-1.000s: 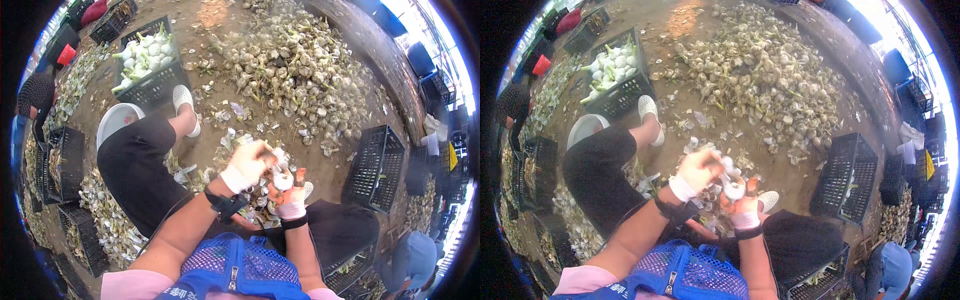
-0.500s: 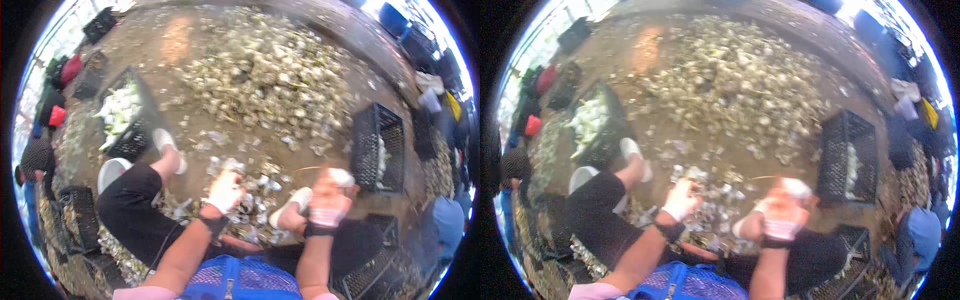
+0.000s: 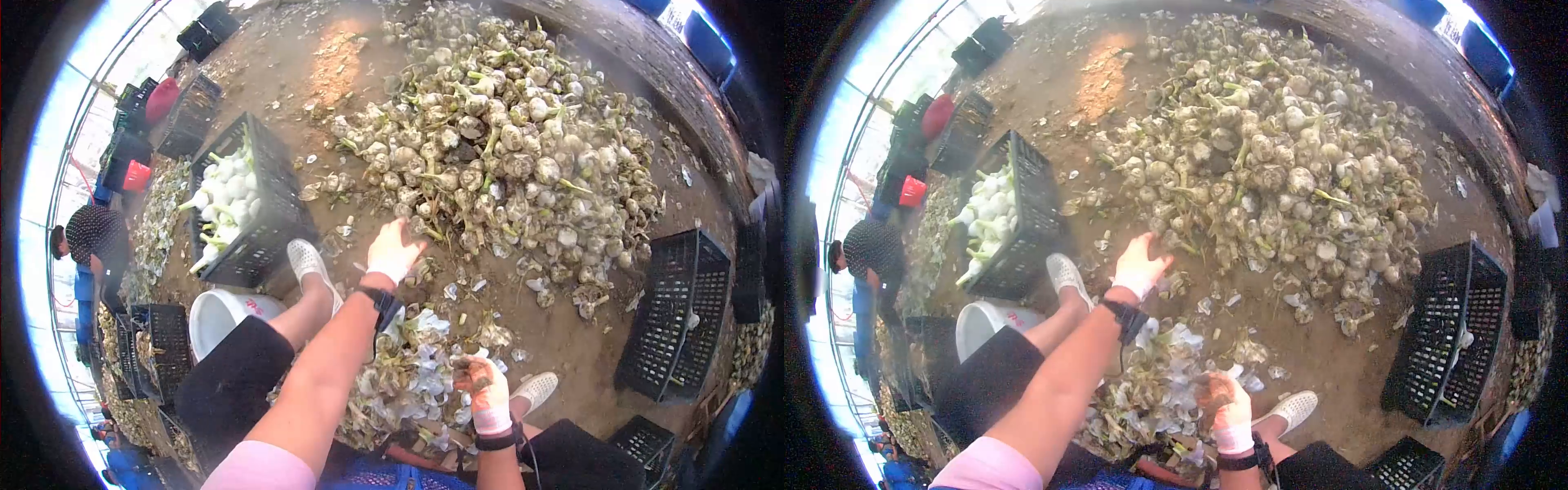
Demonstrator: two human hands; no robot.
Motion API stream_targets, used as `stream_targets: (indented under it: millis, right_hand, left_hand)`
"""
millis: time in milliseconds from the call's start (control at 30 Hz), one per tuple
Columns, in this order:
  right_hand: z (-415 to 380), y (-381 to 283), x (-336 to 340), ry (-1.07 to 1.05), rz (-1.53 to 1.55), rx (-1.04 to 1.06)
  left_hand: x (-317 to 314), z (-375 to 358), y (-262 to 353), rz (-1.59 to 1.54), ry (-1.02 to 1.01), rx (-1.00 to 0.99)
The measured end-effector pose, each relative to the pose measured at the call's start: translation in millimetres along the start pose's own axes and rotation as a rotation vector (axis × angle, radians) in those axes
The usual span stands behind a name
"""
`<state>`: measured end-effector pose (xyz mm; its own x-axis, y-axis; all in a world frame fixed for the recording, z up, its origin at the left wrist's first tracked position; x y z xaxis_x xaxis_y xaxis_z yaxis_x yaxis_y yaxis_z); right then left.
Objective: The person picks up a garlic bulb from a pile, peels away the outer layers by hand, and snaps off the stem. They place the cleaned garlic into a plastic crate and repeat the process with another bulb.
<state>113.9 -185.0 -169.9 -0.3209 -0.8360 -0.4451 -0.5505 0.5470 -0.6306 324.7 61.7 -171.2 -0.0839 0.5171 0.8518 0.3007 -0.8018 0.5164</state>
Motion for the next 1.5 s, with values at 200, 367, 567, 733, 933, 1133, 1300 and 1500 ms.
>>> stream_targets:
  millis: [200,367,567,733,933,1133,1300,1500]
  right_hand:
    - [15,15,14,0.078,0.081,-0.100]
    - [17,19,2,0.027,0.080,0.021]
    - [8,21,-10,0.149,-0.074,0.123]
    - [-24,-3,-37,-0.060,0.064,0.105]
    - [-49,-5,-46,-0.102,0.075,0.239]
    - [-59,-9,-51,-0.177,0.202,0.009]
    - [-62,1,-47,-0.160,0.355,-0.174]
    - [-69,-4,-50,-0.168,0.327,-0.163]
  left_hand:
    - [-77,55,-19,0.176,-0.158,0.083]
    - [-43,-15,-12,-0.134,-0.155,0.044]
    - [26,-181,55,-0.302,-0.228,-0.220]
    - [79,-215,65,-0.403,-0.187,-0.411]
    - [115,-264,90,-0.348,0.090,-0.629]
    - [123,-274,103,-0.210,0.054,-0.660]
    - [127,-272,101,-0.188,0.088,-0.714]
    - [135,-273,103,-0.203,0.086,-0.734]
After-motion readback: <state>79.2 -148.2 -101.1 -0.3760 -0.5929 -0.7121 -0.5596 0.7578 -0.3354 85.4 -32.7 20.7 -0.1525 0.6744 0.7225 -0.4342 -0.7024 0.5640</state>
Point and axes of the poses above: each hand's wrist, its own z-axis towards the middle knuckle, its own x-axis out of the back of the hand, y = z × x, the point moved 7 cm from there along z, towards the middle knuckle, and after that the axes turned 5 degrees about y, right-handed, at the moved point
